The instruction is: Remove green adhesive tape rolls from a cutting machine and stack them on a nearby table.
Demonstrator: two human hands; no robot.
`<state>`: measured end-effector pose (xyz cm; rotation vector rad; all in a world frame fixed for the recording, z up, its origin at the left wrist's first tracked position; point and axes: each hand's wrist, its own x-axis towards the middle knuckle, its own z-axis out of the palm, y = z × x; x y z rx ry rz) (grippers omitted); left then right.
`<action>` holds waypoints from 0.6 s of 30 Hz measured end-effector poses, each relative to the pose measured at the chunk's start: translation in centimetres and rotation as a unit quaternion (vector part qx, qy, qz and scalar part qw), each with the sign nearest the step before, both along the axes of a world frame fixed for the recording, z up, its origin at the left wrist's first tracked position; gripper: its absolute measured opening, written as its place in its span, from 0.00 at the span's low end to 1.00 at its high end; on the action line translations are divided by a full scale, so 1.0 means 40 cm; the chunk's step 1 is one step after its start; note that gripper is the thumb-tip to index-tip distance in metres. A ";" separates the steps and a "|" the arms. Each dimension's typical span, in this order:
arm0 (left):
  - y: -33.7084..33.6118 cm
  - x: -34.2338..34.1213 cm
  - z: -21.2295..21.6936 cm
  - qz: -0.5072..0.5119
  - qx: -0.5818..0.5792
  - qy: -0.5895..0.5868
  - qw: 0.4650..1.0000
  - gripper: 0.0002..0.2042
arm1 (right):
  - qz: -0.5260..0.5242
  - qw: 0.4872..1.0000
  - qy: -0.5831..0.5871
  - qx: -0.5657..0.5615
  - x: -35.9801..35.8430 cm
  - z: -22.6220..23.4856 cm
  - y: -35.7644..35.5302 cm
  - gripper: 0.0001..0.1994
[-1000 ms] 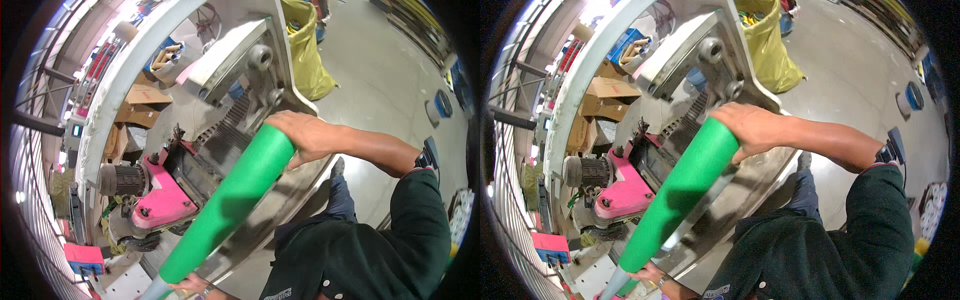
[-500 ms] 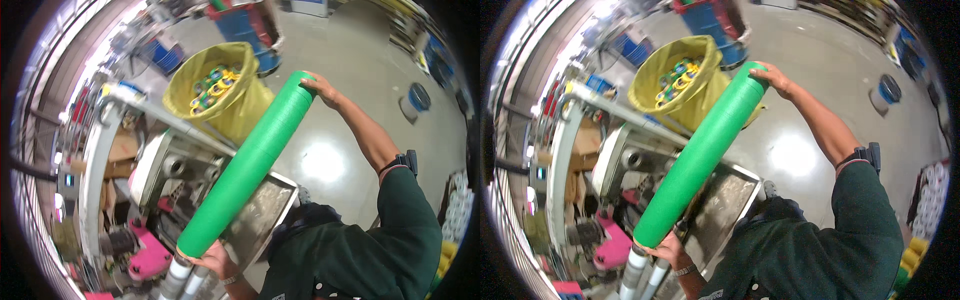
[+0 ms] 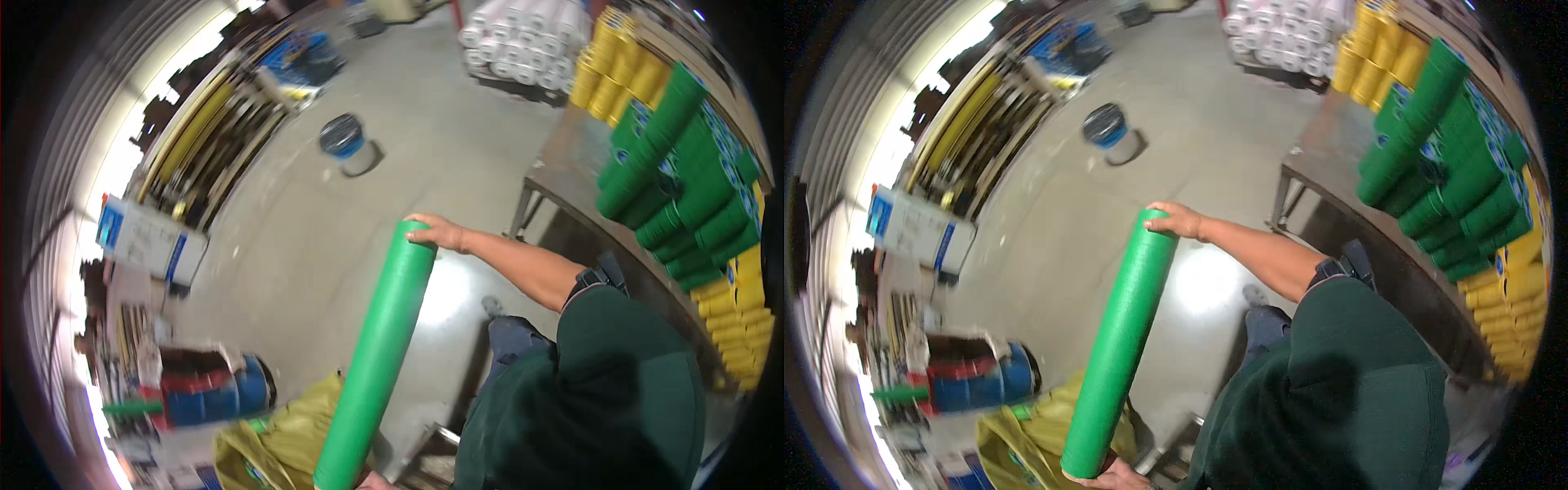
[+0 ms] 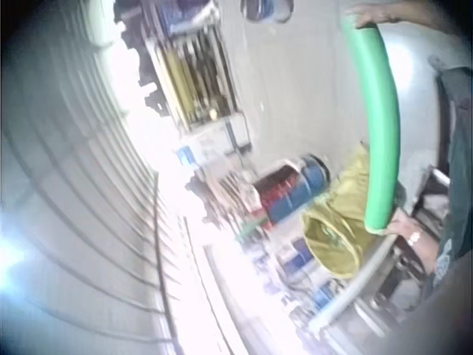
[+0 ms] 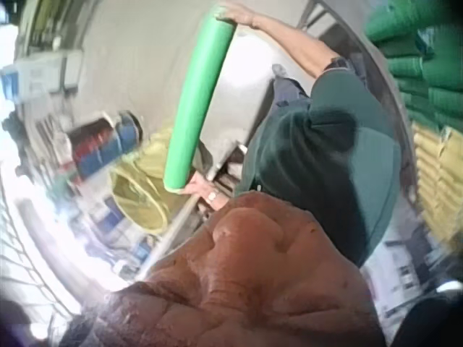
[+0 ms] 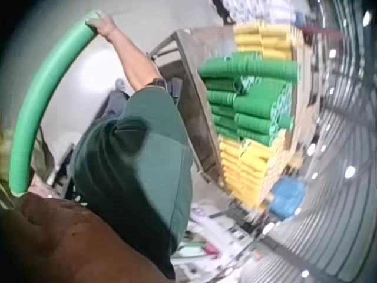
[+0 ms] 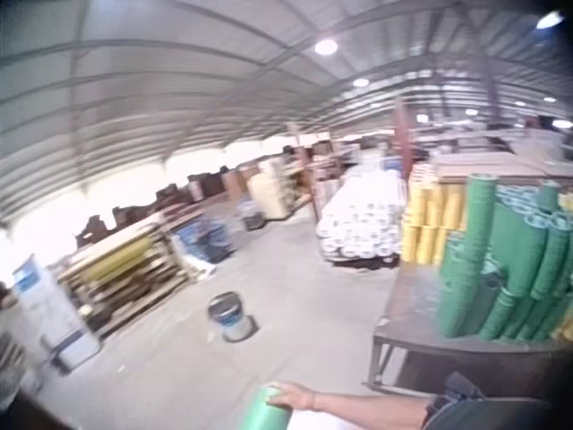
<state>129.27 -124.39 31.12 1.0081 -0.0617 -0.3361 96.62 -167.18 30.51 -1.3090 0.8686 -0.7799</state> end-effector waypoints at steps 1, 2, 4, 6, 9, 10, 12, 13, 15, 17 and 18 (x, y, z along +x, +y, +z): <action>-0.101 -0.017 0.012 -0.044 0.005 -0.008 0.999 0.29 | -0.024 0.999 -0.002 0.026 -0.087 -0.017 -0.025 0.26; -0.202 -0.043 0.021 -0.084 0.010 -0.018 0.996 0.29 | -0.051 0.998 -0.009 0.026 -0.173 -0.041 -0.051 0.26; -0.414 -0.107 0.039 -0.162 0.015 -0.037 0.986 0.29 | -0.145 0.989 -0.011 0.035 -0.350 -0.095 -0.108 0.27; -0.614 -0.180 0.063 -0.227 0.019 -0.056 0.972 0.30 | -0.204 0.977 -0.030 0.057 -0.534 -0.144 -0.175 0.27; -0.912 -0.298 0.117 -0.318 0.015 -0.077 0.945 0.30 | -0.299 0.950 -0.031 0.086 -0.776 -0.258 -0.236 0.27; -1.020 -0.340 0.133 -0.350 0.011 -0.082 0.933 0.30 | -0.347 0.934 -0.012 0.087 -0.855 -0.294 -0.258 0.26; -1.220 -0.423 0.166 -0.394 0.004 -0.093 0.914 0.31 | -0.389 0.912 -0.056 0.116 -0.950 -0.333 -0.291 0.24; -1.324 -0.464 0.178 -0.444 -0.011 -0.081 0.892 0.33 | -0.416 0.893 -0.096 0.145 -0.995 -0.350 -0.301 0.22; -1.521 -0.577 0.216 -0.519 -0.024 -0.103 0.849 0.36 | -0.461 0.861 -0.146 0.155 -1.084 -0.403 -0.304 0.18; -1.687 -0.719 0.272 -0.547 -0.012 -0.142 0.825 0.36 | -0.504 0.817 -0.221 0.169 -1.138 -0.427 -0.306 0.14; -1.753 -0.817 0.317 -0.573 -0.022 -0.163 0.803 0.35 | -0.520 0.808 -0.226 0.163 -1.165 -0.445 -0.300 0.14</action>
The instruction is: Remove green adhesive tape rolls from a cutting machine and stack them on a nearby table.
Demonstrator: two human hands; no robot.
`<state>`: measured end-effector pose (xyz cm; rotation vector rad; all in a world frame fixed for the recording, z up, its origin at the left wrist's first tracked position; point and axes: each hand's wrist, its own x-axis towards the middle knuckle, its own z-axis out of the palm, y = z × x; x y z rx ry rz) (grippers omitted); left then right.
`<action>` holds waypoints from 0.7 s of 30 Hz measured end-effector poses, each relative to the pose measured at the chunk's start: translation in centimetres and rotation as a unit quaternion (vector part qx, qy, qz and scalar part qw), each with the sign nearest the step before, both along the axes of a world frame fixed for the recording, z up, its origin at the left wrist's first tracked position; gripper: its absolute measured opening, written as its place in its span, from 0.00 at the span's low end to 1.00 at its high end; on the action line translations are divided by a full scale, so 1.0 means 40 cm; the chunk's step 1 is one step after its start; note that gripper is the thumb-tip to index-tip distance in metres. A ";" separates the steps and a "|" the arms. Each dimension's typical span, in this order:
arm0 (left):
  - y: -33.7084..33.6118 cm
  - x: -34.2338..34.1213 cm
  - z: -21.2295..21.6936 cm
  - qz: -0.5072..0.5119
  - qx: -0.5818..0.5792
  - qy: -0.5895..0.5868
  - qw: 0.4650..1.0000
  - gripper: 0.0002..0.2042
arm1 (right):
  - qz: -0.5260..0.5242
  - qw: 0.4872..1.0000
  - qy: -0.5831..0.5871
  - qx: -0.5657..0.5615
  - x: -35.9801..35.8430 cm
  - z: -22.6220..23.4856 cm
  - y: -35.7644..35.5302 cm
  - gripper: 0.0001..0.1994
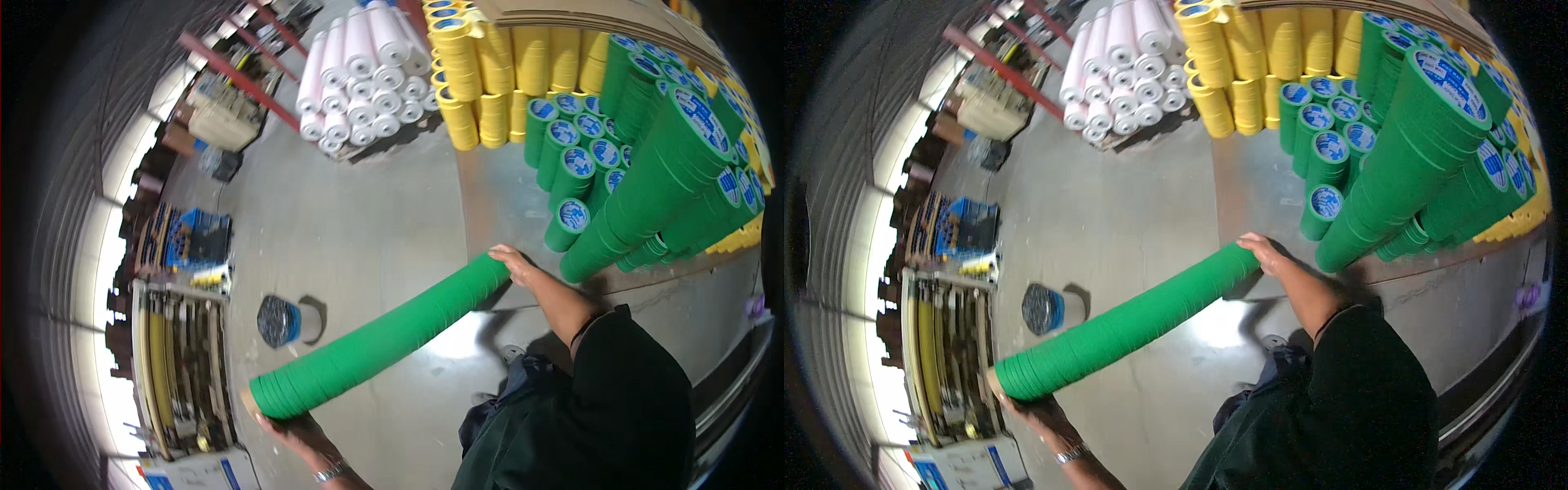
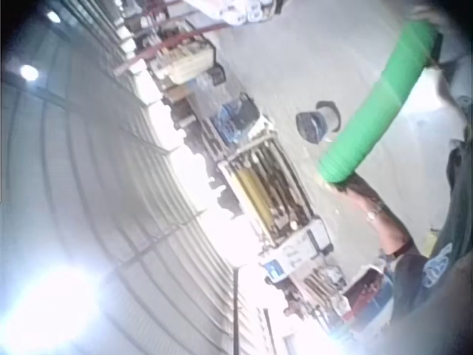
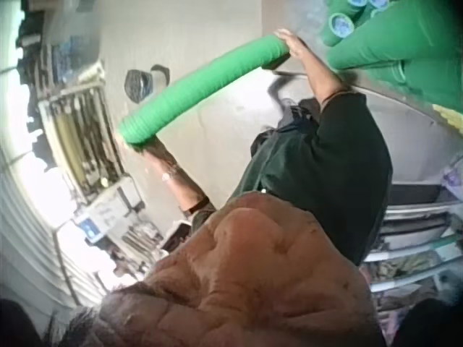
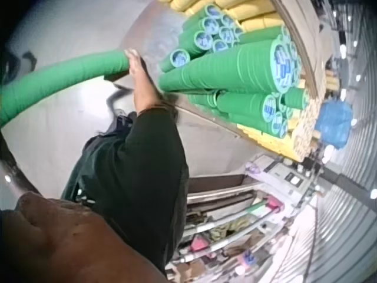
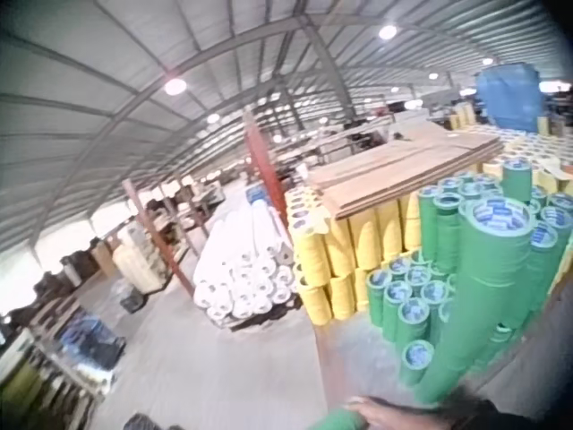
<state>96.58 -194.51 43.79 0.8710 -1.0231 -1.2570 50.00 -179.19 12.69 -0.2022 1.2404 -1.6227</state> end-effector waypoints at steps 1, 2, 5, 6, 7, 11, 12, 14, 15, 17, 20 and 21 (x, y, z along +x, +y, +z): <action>-0.058 -0.085 0.032 -0.038 -0.011 -0.010 0.999 0.33 | -0.034 0.999 0.002 0.013 -0.027 -0.031 0.010 0.14; -0.109 -0.168 0.056 -0.078 -0.021 -0.020 0.997 0.32 | -0.070 0.997 0.004 0.028 -0.050 -0.062 0.025 0.14; -0.202 -0.422 0.118 -0.174 -0.070 -0.059 0.980 0.29 | -0.166 0.984 -0.045 0.052 -0.061 -0.111 0.059 0.14; -0.250 -0.480 0.122 -0.252 -0.085 -0.048 0.963 0.31 | -0.201 0.973 -0.068 0.093 -0.063 -0.119 0.077 0.15; -0.280 -0.537 0.132 -0.303 -0.121 -0.051 0.944 0.32 | -0.221 0.969 -0.069 0.088 -0.077 -0.136 0.094 0.15; -0.196 -0.846 0.253 -0.433 -0.213 -0.051 0.874 0.36 | -0.234 0.920 0.131 0.287 0.002 -0.167 0.170 0.19; -0.159 -0.905 0.276 -0.458 -0.262 -0.052 0.848 0.36 | -0.241 0.862 0.251 0.368 0.031 -0.149 0.175 0.21; -0.078 -0.997 0.295 -0.502 -0.353 -0.086 0.785 0.36 | -0.276 0.830 0.260 0.408 0.104 -0.178 0.205 0.23; -0.025 -1.026 0.316 -0.529 -0.374 -0.093 0.756 0.36 | -0.276 0.809 0.296 0.426 0.146 -0.224 0.233 0.25; 0.089 -1.063 0.357 -0.586 -0.392 -0.064 0.706 0.35 | -0.303 0.786 0.331 0.426 0.243 -0.374 0.306 0.24; 0.181 -1.082 0.365 -0.615 -0.398 -0.021 0.680 0.35 | -0.279 0.823 0.400 0.290 0.332 -0.342 0.363 0.15; 0.191 -1.088 0.357 -0.621 -0.390 -0.020 0.679 0.36 | -0.121 0.824 0.404 0.377 0.354 -0.295 0.381 0.15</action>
